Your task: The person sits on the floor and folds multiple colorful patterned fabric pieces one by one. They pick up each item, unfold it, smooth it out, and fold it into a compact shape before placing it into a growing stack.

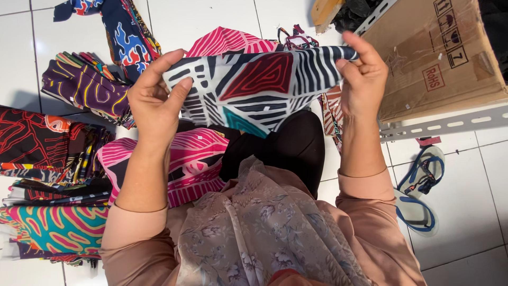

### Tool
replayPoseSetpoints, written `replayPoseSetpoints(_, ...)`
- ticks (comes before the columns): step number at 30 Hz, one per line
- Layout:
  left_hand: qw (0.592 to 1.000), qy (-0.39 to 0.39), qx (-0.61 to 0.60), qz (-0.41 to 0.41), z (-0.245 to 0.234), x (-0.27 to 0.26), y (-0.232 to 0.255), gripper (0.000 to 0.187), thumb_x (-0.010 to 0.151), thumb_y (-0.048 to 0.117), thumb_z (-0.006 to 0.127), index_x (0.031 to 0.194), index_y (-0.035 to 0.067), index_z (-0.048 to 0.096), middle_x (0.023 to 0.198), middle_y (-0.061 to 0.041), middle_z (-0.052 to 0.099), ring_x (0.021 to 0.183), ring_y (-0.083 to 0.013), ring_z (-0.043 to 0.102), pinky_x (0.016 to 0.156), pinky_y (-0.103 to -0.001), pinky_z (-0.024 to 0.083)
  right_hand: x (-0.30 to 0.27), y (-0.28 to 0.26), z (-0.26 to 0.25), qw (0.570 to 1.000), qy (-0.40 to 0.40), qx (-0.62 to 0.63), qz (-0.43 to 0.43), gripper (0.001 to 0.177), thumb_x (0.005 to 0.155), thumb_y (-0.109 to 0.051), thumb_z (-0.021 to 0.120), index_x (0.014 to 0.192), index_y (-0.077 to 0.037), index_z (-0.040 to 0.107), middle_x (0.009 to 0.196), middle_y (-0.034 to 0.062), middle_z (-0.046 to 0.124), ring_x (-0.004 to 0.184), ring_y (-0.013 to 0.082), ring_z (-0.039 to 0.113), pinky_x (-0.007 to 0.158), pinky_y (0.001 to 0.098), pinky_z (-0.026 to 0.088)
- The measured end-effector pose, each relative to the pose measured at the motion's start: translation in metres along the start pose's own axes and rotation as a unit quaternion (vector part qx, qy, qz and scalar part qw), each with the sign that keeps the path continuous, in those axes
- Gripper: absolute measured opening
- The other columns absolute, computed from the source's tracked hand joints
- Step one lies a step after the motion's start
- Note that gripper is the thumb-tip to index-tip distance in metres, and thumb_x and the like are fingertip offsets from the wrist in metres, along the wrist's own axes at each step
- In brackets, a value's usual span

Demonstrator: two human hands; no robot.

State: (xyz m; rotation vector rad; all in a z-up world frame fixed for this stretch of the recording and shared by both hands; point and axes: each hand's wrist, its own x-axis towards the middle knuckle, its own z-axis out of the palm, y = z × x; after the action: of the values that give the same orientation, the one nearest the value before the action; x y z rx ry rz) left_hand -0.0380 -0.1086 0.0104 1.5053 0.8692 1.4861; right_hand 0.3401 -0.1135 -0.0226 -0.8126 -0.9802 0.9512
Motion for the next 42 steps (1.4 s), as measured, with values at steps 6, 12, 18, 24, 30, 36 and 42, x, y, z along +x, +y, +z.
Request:
replayPoseSetpoints(6, 0.934, -0.022, 0.349, 0.066, 0.015, -0.016, 0.039, 0.029, 0.098, 0.002, 0.082, 0.125, 0.009, 0.075, 0.104, -0.013, 0.064, 0.091, -0.0242, 0.060, 0.081, -0.031, 0.049, -0.033, -0.027, -0.016, 0.941, 0.092, -0.305, -0.114, 0.043, 0.093, 0.001, 0.075, 0.134, 0.001, 0.063, 0.108, 0.0017, 0.063, 0.080, 0.0052, 0.046, 0.073, 0.0196, 0.039)
replayPoseSetpoints(12, 0.927, -0.106, 0.341, 0.113, 0.040, -0.035, 0.040, 0.020, 0.085, 0.006, 0.079, 0.101, 0.008, 0.067, 0.103, -0.016, 0.068, 0.093, -0.0301, 0.068, 0.082, -0.039, 0.052, -0.064, -0.081, -0.050, 0.922, -0.018, -0.360, -0.140, 0.013, 0.090, 0.000, 0.074, 0.102, -0.002, 0.071, 0.120, 0.0051, 0.053, 0.092, 0.0129, 0.061, 0.086, 0.0257, 0.048)
replayPoseSetpoints(18, 0.965, -0.180, 0.159, -0.105, 0.059, -0.055, -0.019, 0.030, 0.100, 0.007, 0.072, 0.128, 0.006, 0.060, 0.096, -0.009, 0.075, 0.083, -0.0133, 0.071, 0.073, -0.026, 0.054, -0.047, -0.049, -0.117, 0.992, 0.023, -0.127, 0.013, 0.016, 0.105, -0.003, 0.079, 0.117, -0.002, 0.068, 0.098, 0.0007, 0.066, 0.088, 0.0073, 0.059, 0.084, 0.0198, 0.045)
replayPoseSetpoints(24, 0.935, -0.169, 0.068, -0.304, 0.095, -0.065, -0.115, 0.021, 0.098, 0.006, 0.070, 0.119, 0.006, 0.069, 0.089, -0.003, 0.074, 0.068, -0.0076, 0.063, 0.059, -0.024, 0.050, -0.008, 0.045, -0.149, 0.936, 0.005, -0.304, 0.178, 0.007, 0.100, -0.003, 0.072, 0.106, -0.005, 0.070, 0.091, -0.0021, 0.069, 0.080, 0.0056, 0.060, 0.073, 0.0219, 0.048)
replayPoseSetpoints(30, 0.967, -0.150, 0.058, -0.196, 0.080, -0.056, -0.107, 0.010, 0.100, 0.000, 0.068, 0.109, 0.003, 0.068, 0.093, -0.004, 0.073, 0.070, -0.0110, 0.062, 0.062, -0.025, 0.049, -0.016, 0.043, -0.146, 0.988, 0.055, -0.143, 0.027, 0.013, 0.106, -0.002, 0.080, 0.114, 0.000, 0.070, 0.091, 0.0012, 0.064, 0.081, 0.0094, 0.056, 0.077, 0.0233, 0.045)
replayPoseSetpoints(36, 0.933, -0.347, 0.097, -0.021, 0.067, -0.072, -0.046, 0.023, 0.085, -0.006, 0.067, 0.106, 0.003, 0.066, 0.111, -0.015, 0.076, 0.101, -0.0264, 0.076, 0.084, -0.032, 0.059, -0.073, -0.040, -0.180, 0.989, -0.133, -0.021, 0.063, 0.014, 0.102, -0.015, 0.073, 0.103, -0.004, 0.064, 0.095, 0.0105, 0.072, 0.095, 0.0254, 0.077, 0.088, 0.0407, 0.063)
replayPoseSetpoints(42, 0.906, -0.326, 0.092, -0.255, 0.087, -0.120, -0.106, 0.018, 0.093, -0.005, 0.066, 0.110, 0.002, 0.064, 0.094, -0.018, 0.072, 0.089, -0.0362, 0.071, 0.074, -0.038, 0.057, -0.109, 0.017, -0.222, 0.949, -0.071, -0.140, 0.273, 0.010, 0.100, -0.005, 0.072, 0.106, 0.000, 0.066, 0.097, 0.0006, 0.068, 0.090, 0.0078, 0.062, 0.083, 0.0224, 0.048)
